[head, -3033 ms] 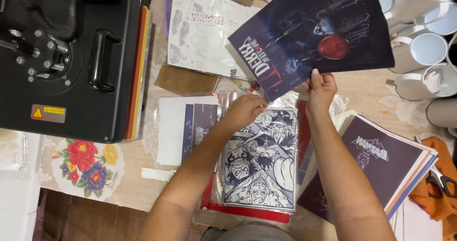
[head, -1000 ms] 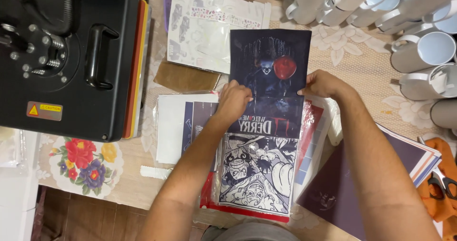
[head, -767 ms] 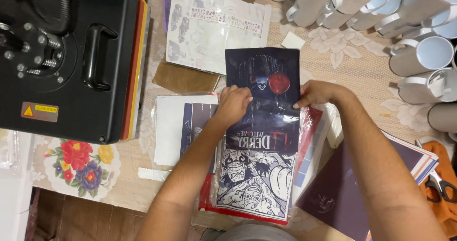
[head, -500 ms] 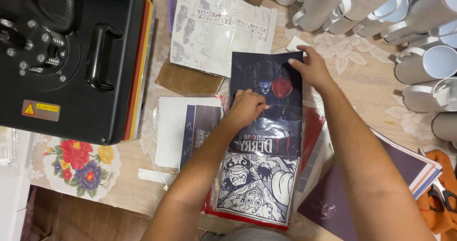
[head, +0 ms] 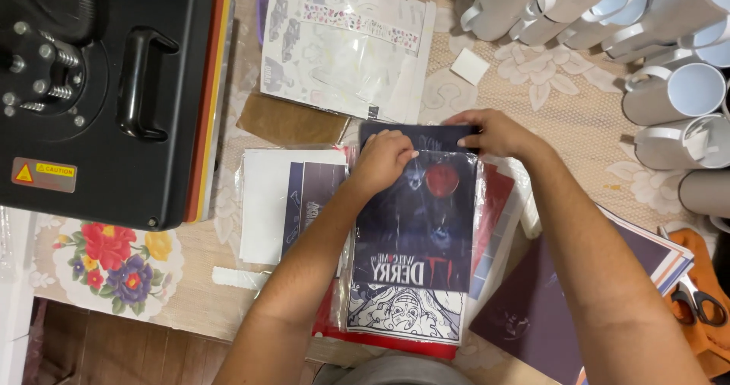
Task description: The person organizes various printed sheets featuring cartoon and superhero designs on a table. They pick up, sort, and stack the sheets, which include designs like Batman and Superman, while handling them by hand.
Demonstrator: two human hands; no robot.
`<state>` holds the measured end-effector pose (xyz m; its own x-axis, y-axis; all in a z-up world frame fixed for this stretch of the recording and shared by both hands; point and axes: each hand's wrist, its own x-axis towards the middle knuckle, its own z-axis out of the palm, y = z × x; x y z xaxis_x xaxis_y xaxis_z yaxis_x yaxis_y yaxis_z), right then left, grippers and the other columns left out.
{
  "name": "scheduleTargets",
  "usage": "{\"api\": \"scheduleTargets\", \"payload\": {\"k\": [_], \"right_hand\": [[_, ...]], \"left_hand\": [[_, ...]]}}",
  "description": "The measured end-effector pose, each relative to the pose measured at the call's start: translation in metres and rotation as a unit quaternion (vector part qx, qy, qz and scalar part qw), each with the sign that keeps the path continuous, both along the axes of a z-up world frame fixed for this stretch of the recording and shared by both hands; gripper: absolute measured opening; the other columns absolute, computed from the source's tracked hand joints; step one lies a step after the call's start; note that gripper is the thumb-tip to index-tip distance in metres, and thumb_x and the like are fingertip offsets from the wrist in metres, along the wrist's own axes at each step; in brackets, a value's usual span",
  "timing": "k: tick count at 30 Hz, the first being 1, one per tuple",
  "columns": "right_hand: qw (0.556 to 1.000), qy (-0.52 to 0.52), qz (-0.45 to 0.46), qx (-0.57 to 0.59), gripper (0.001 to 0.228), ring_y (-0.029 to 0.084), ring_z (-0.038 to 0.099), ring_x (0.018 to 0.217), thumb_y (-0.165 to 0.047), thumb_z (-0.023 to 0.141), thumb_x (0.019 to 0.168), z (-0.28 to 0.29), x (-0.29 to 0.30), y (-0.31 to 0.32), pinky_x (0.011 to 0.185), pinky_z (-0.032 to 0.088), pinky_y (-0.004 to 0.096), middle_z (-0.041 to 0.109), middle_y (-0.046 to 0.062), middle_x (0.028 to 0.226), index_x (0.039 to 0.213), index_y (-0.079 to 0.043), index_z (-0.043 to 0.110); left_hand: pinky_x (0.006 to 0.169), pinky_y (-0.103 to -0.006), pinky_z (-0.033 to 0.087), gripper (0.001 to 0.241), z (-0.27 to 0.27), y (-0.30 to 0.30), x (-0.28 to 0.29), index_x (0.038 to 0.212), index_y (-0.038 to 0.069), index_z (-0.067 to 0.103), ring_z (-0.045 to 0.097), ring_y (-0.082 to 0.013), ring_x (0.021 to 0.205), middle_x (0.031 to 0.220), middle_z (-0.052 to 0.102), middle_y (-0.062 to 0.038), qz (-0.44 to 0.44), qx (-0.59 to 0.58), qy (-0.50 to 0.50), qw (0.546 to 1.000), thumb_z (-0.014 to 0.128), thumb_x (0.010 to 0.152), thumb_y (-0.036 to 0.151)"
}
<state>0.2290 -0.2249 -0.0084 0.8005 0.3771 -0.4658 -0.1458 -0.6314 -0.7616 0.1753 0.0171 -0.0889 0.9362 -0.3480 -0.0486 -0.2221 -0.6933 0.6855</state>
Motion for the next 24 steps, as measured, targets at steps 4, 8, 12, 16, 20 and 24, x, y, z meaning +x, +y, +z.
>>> {"api": "scheduleTargets", "payload": {"k": [4,8,12,16,20,24], "right_hand": [[0.99,0.024,0.103,-0.088,0.033,0.042,0.069,0.108,-0.016,0.075,0.084,-0.022,0.002,0.0,0.096,0.053,0.049,0.075,0.022,0.106,0.117,-0.018,0.076],[0.982,0.055,0.15,-0.099,0.036,0.042,0.067,0.111,-0.046,0.07,0.088,-0.068,-0.006,-0.015,0.102,0.05,0.05,0.078,0.018,0.107,0.104,-0.015,0.081],[0.981,0.011,0.172,-0.092,0.053,0.046,0.064,0.117,-0.056,0.058,0.093,-0.018,-0.037,-0.018,0.105,0.048,0.052,0.073,0.02,0.12,0.106,-0.009,0.08],[0.963,-0.178,0.028,-0.199,0.043,0.042,0.063,0.117,-0.036,0.071,0.091,0.003,-0.088,-0.112,0.097,0.05,0.052,0.067,0.015,0.124,0.129,-0.018,0.07],[0.895,-0.171,-0.129,-0.391,0.047,0.035,0.061,0.117,-0.035,0.073,0.087,0.016,-0.18,-0.206,0.088,0.05,0.052,0.068,0.009,0.128,0.128,-0.015,0.069],[0.836,-0.346,-0.212,-0.369,0.039,0.037,0.064,0.113,-0.034,0.071,0.094,-0.032,-0.293,-0.241,0.096,0.048,0.046,0.07,0.015,0.118,0.125,-0.01,0.07]], "left_hand": [[0.085,-0.0419,0.047,0.014,-0.003,0.002,0.001,0.089,0.017,0.069,0.064,-0.0292,0.095,0.085,0.064,-0.005,-0.006,0.014,-0.01,1.0,0.066,0.093,0.03],[0.085,-0.0432,0.049,0.012,0.009,0.005,-0.001,0.089,0.016,0.068,0.064,-0.0304,0.094,0.084,0.063,-0.006,-0.005,0.014,-0.001,1.0,0.065,0.093,0.027],[0.087,-0.0429,0.049,0.011,0.017,0.008,-0.004,0.09,0.017,0.068,0.065,-0.0297,0.095,0.085,0.064,-0.006,0.007,0.005,0.002,1.0,0.065,0.093,0.027],[0.083,-0.0457,0.051,0.008,-0.002,0.005,-0.004,0.096,0.017,0.069,0.068,-0.031,0.094,0.088,0.067,-0.006,-0.029,0.026,-0.005,0.999,0.065,0.093,0.024],[0.09,-0.0499,0.043,0.059,0.031,-0.016,-0.021,0.138,0.013,0.05,0.056,-0.0378,0.106,0.116,0.062,-0.01,-0.003,0.067,-0.142,0.988,0.073,0.084,0.015],[0.106,-0.0499,0.042,0.068,0.005,-0.105,-0.074,0.133,-0.002,0.054,0.056,-0.0415,0.119,0.128,0.059,-0.024,-0.042,-0.086,-0.131,0.987,0.054,0.065,-0.007]]}}
